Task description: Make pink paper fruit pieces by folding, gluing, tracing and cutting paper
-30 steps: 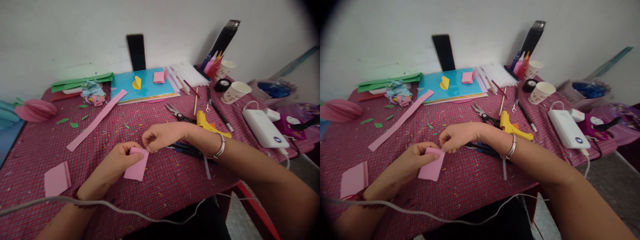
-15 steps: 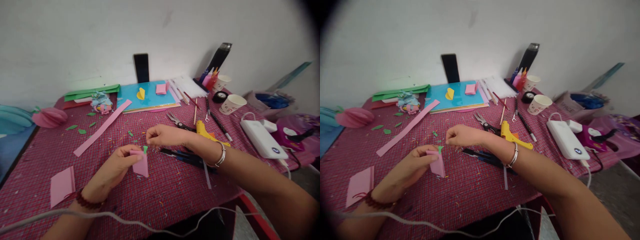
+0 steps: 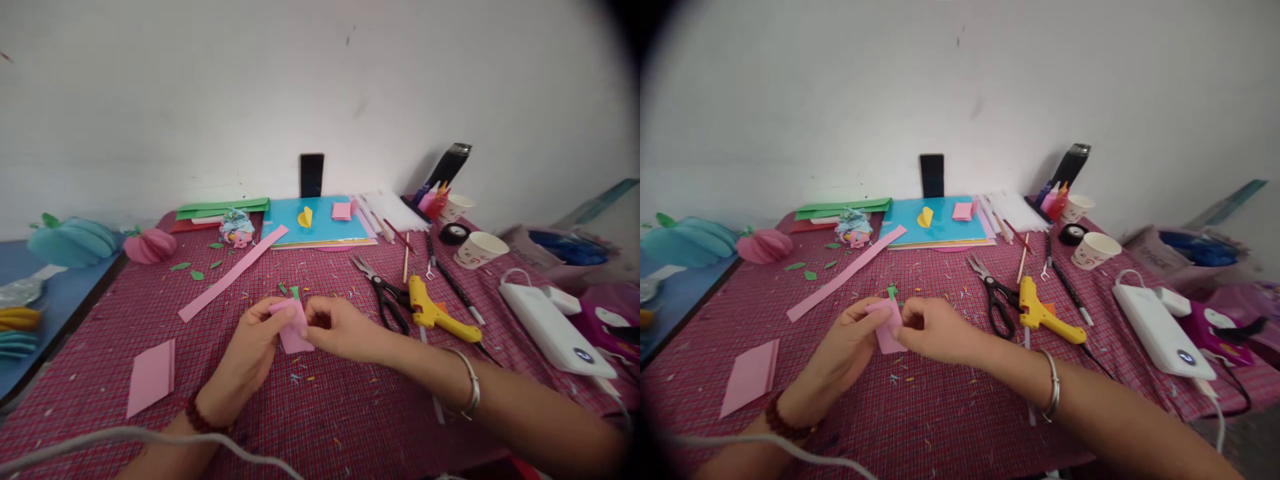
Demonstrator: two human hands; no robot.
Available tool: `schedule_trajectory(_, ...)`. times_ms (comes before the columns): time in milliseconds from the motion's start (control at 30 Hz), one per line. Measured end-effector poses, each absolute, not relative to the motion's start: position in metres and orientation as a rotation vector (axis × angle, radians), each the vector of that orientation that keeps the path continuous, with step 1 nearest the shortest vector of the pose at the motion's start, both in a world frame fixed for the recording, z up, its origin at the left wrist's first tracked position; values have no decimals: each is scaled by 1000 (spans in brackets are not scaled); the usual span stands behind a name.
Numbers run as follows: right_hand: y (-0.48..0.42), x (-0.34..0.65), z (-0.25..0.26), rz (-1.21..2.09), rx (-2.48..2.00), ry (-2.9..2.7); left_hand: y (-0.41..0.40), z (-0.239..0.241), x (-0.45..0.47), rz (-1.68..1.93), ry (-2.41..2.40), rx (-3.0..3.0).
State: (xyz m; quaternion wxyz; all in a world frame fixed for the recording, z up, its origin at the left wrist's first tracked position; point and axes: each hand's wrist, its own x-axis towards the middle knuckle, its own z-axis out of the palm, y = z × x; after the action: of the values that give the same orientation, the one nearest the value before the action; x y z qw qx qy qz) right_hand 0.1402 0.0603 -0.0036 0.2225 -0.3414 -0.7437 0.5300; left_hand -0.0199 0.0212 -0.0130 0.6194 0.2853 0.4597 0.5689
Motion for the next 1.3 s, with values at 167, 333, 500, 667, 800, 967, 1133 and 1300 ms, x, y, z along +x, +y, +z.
schedule_trajectory(167,58,134,4,852,-1166,-2266,16,-9,-17,1480,1237,821)
schedule_trajectory(333,61,130,12,355,-1236,-2411,11,-13,-12,1477,1348,1041)
schedule_trajectory(500,56,123,17,212,-1158,-2489,8,-19,-1,1476,1110,879)
schedule_trajectory(667,48,120,22,279,-1078,-2526,7,-17,3,1534,1004,693)
schedule_trajectory(800,45,122,19,331,-1060,-2529,10,-21,1,1546,1079,733)
schedule_trajectory(967,65,146,16,810,-943,-2500,14,-18,-8,1398,1370,1138)
schedule_trajectory(1133,91,164,17,1065,-1008,-2160,17,-9,-17,1369,1650,1613)
schedule_trajectory(1300,91,150,9,1141,-740,-2230,17,-13,-20,1281,1687,1915)
